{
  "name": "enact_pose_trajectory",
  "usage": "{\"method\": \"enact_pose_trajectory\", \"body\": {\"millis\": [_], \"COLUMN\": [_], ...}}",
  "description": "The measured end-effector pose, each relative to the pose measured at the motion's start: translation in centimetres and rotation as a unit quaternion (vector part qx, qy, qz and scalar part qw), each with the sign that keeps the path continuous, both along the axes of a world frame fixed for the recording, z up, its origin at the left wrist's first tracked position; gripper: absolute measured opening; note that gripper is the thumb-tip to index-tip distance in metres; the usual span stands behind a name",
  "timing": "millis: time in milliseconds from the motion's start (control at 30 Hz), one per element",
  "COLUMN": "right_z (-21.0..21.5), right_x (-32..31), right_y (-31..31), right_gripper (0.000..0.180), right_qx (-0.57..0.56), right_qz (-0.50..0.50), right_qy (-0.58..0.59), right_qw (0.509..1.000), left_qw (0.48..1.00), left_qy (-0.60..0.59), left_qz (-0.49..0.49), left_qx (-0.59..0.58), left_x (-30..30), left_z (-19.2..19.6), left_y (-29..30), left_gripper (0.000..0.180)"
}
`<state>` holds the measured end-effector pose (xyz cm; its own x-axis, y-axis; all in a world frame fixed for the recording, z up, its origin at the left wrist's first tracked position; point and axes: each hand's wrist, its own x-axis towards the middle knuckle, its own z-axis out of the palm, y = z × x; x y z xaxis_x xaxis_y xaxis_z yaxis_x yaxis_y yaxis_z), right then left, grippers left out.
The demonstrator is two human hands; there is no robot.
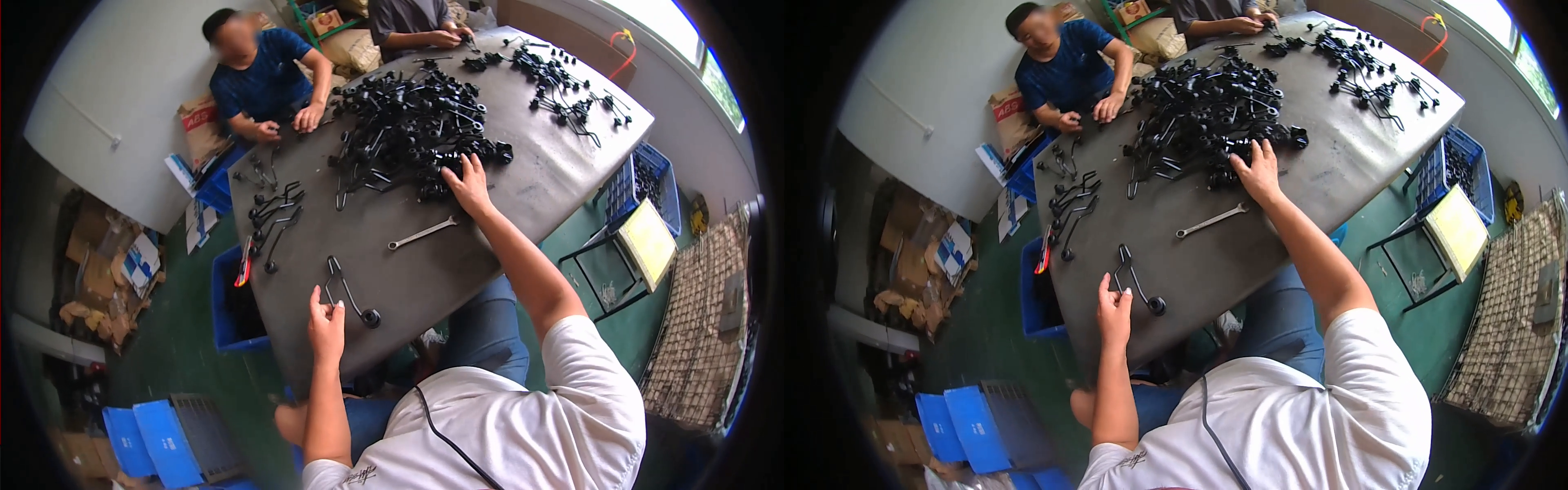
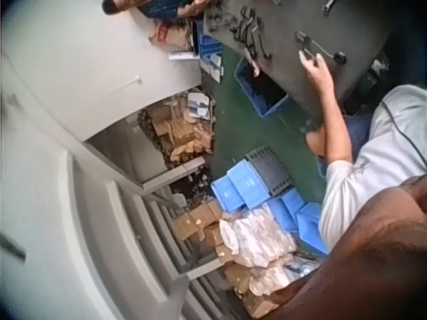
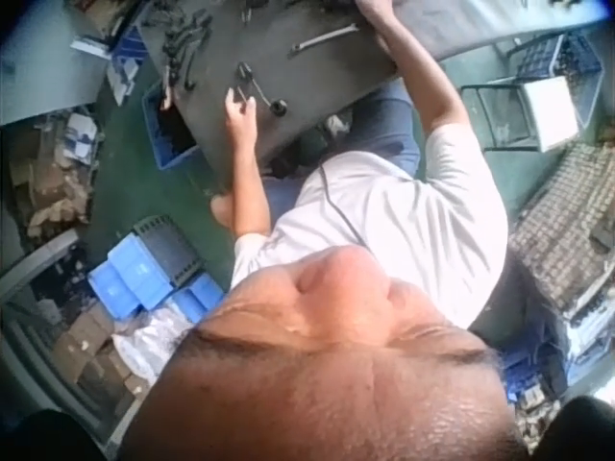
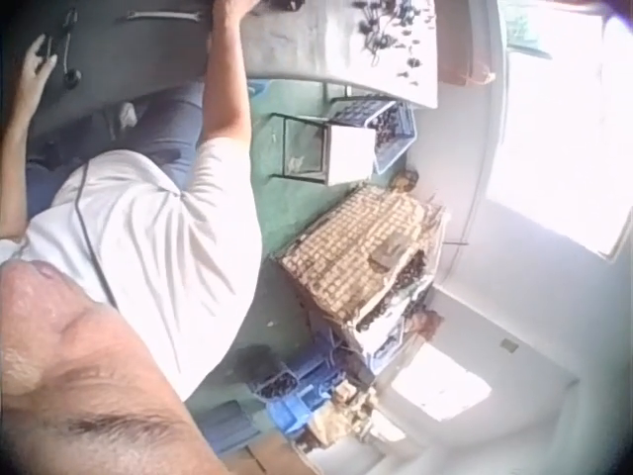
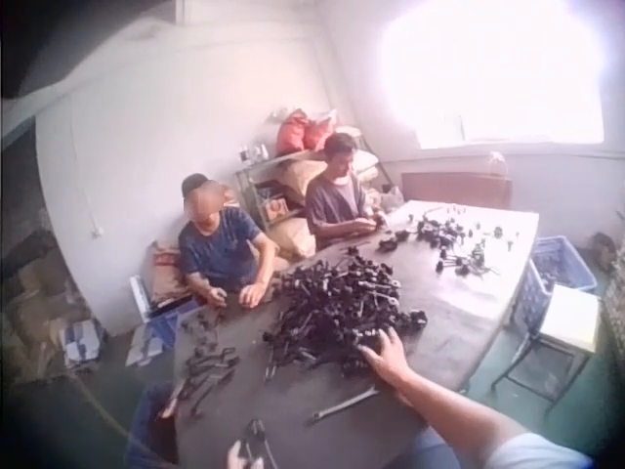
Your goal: Assembling small black mechanical components at a workbench.
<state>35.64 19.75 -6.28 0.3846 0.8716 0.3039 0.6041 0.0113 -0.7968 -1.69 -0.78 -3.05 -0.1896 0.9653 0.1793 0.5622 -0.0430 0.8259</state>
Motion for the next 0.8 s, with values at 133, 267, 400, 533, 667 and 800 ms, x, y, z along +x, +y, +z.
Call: {"method": "enact_pose_trajectory", "body": {"millis": [133, 267, 400, 533, 667, 800], "right_z": [0.5, 1.5, 2.1, 3.5, 4.8, 3.1], "right_x": [-1.8, 0.0, 3.0, 1.0, -4.7, -8.7], "right_y": [-4.6, -7.1, -7.4, -8.5, -10.9, -11.4], "right_gripper": [0.076, 0.06, 0.05, 0.044, 0.042, 0.043], "right_qx": [0.002, 0.002, 0.029, -0.004, -0.171, -0.278], "right_qz": [0.032, 0.017, -0.025, 0.182, 0.326, 0.375], "right_qy": [-0.158, -0.217, -0.132, 0.343, 0.57, 0.659], "right_qw": [0.987, 0.976, 0.991, 0.921, 0.734, 0.59], "left_qw": [0.999, 1.0, 1.0, 0.995, 0.987, 0.933], "left_qy": [-0.04, -0.017, 0.006, 0.049, 0.07, 0.24], "left_qz": [0.009, 0.007, 0.022, 0.079, 0.145, 0.231], "left_qx": [-0.016, 0.013, 0.014, 0.024, -0.002, 0.134], "left_x": [-0.4, -0.4, -0.1, -1.6, -4.1, -4.6], "left_z": [0.8, 0.7, 0.5, -0.4, -0.4, -0.6], "left_y": [-2.4, -3.8, -3.3, -1.9, -0.6, -1.0], "left_gripper": [0.06, 0.057, 0.053, 0.048, 0.044, 0.055]}}
